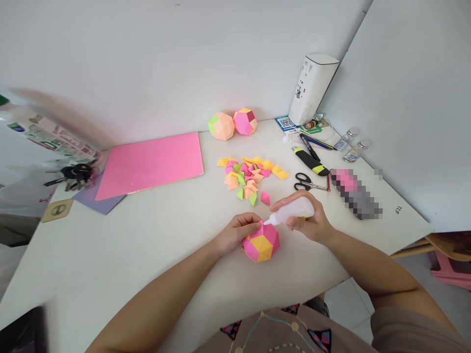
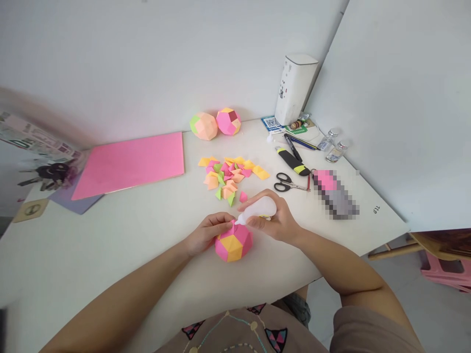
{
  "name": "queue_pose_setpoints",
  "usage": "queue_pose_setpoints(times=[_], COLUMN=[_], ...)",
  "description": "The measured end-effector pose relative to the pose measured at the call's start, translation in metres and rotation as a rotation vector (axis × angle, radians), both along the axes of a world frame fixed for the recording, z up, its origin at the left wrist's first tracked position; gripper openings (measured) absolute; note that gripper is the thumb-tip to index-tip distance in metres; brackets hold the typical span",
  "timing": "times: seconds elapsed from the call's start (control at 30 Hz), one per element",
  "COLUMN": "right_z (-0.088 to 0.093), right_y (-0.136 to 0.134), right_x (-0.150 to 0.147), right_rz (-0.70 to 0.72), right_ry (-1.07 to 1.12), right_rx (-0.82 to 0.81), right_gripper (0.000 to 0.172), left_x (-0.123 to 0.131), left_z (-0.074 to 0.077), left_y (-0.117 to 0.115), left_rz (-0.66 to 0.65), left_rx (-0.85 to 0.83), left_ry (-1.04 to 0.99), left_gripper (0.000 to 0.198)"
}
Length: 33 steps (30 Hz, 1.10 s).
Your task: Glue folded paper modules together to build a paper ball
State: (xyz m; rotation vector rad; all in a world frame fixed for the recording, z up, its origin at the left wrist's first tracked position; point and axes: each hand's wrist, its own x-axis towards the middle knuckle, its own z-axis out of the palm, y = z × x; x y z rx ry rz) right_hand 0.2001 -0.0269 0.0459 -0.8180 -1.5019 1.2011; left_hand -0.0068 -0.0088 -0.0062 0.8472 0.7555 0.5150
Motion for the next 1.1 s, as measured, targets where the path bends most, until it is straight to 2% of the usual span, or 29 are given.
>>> queue_pose_setpoints(times=[0.2,0.47,0.87,1.1], right_z=[-0.0009,0.0010,-0.0058,-0.0036], right_y=[0.0011,0.0015,0.0008,0.0029], right_x=[0.0004,-0.0006,0.0029,0.0034], right_rz=[0.026,0.028,0.027,0.049], right_ry=[0.078,0.099,0.075,0.086], right_rx=[-0.082,-0.112,-0.126,-0.091], right_gripper=[0.023,0.019,0.016,0.017], left_x=[-0.0006,-0.0014,-0.0014,-0.0016], left_z=[-0.0028,-0.0044,-0.0048,-0.0033], left_y=[0.0005,0.0013,0.0016,0.0022], left_rz=[-0.007,-0.049,-0.074,-0.070], left_rx=[0.007,0.036,0.059,0.047], left_ry=[0.009,-0.016,-0.014,-0.017], left_gripper=[0.025,0.022,0.022,0.023])
